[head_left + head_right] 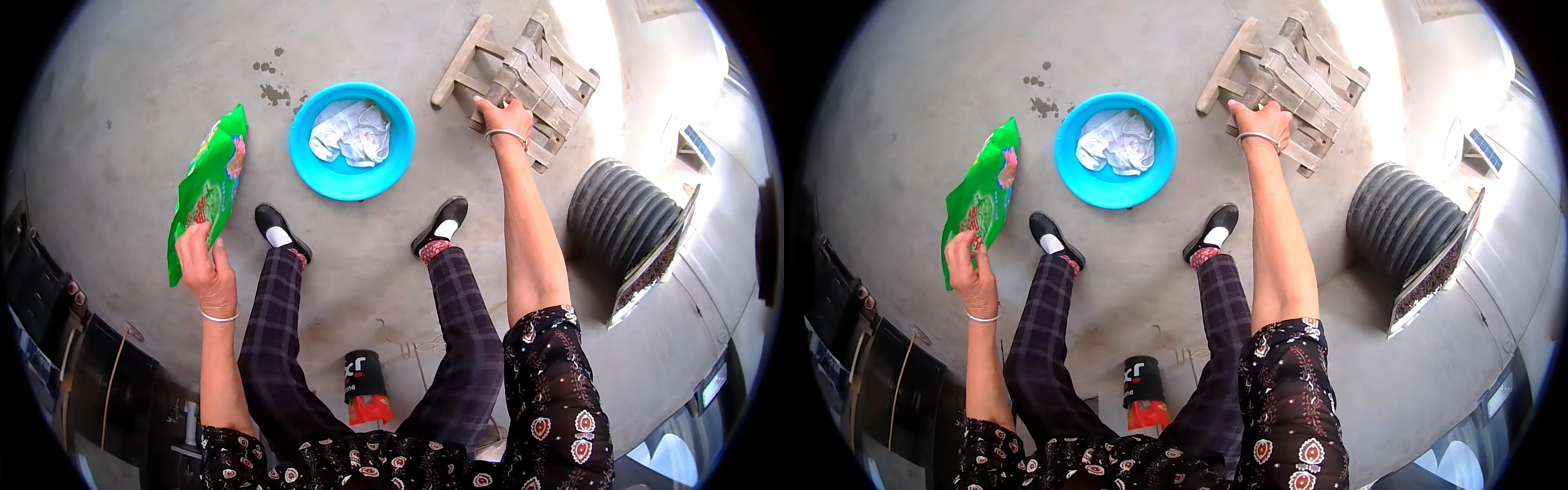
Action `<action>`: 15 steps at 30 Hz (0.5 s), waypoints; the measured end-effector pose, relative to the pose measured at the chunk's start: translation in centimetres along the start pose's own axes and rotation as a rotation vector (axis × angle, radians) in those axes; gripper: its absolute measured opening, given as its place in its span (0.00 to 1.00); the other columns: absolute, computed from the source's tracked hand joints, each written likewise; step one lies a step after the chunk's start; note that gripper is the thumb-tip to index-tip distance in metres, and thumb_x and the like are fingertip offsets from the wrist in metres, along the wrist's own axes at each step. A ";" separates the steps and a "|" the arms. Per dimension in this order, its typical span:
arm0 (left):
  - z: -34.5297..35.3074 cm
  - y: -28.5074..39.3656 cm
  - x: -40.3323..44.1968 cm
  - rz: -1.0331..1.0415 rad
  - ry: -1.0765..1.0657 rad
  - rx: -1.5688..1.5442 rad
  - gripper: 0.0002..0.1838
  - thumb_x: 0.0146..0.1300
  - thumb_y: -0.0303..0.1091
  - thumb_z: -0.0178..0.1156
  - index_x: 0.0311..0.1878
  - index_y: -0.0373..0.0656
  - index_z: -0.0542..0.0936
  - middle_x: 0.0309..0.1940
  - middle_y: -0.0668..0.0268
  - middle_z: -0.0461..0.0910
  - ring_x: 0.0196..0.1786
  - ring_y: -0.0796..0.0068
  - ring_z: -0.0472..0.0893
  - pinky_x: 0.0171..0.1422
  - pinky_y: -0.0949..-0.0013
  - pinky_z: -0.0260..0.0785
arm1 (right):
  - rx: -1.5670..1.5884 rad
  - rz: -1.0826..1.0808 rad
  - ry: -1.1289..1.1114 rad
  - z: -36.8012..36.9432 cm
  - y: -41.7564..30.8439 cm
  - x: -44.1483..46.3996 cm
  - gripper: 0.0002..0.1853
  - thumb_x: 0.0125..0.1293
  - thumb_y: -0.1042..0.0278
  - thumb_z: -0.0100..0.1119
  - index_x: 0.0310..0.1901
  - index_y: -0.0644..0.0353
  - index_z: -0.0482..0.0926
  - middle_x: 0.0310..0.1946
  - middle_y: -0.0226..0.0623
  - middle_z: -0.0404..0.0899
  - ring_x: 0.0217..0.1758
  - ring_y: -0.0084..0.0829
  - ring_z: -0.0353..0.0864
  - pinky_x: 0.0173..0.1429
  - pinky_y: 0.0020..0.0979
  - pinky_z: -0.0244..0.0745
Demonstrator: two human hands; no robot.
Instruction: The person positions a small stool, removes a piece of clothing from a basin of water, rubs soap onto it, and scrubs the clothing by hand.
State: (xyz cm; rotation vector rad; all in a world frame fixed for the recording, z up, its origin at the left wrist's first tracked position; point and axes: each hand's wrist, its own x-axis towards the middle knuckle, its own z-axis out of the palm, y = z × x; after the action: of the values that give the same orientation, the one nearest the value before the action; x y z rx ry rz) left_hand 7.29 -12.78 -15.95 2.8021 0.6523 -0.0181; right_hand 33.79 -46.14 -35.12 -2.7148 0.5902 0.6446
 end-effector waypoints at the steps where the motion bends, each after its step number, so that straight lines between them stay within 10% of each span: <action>1: 1.5 -0.1 -0.4 0.041 -0.077 -0.035 0.19 0.48 0.16 0.56 0.46 0.36 0.73 0.42 0.57 0.73 0.44 0.60 0.73 0.46 0.67 0.68 | -0.015 -0.030 0.029 -0.1 -0.2 0.1 0.33 0.37 0.43 0.69 0.38 0.64 0.79 0.41 0.52 0.76 0.47 0.48 0.76 0.50 0.42 0.71; 7: 16.6 -3.4 -3.6 -0.770 -0.634 -0.485 0.33 0.45 0.23 0.65 0.58 0.33 0.67 0.48 0.49 0.75 0.47 0.63 0.78 0.50 0.66 0.71 | -0.048 -0.202 -0.078 -0.9 1.2 2.1 0.33 0.37 0.37 0.64 0.31 0.63 0.79 0.30 0.47 0.80 0.37 0.43 0.80 0.44 0.37 0.72; 15: 26.0 0.4 -4.5 -1.489 -0.489 -1.339 0.21 0.58 0.25 0.57 0.53 0.30 0.65 0.48 0.48 0.72 0.46 0.56 0.77 0.51 0.58 0.73 | 0.159 -0.307 -0.237 0.4 3.7 -1.3 0.28 0.40 0.42 0.69 0.25 0.65 0.76 0.23 0.43 0.77 0.27 0.37 0.77 0.36 0.34 0.72</action>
State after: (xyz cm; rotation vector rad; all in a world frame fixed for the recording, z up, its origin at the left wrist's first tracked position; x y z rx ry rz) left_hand 4.62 -21.72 -40.61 0.6429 1.5696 -0.3550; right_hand 30.87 -48.82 -35.52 -2.4608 0.1547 0.7839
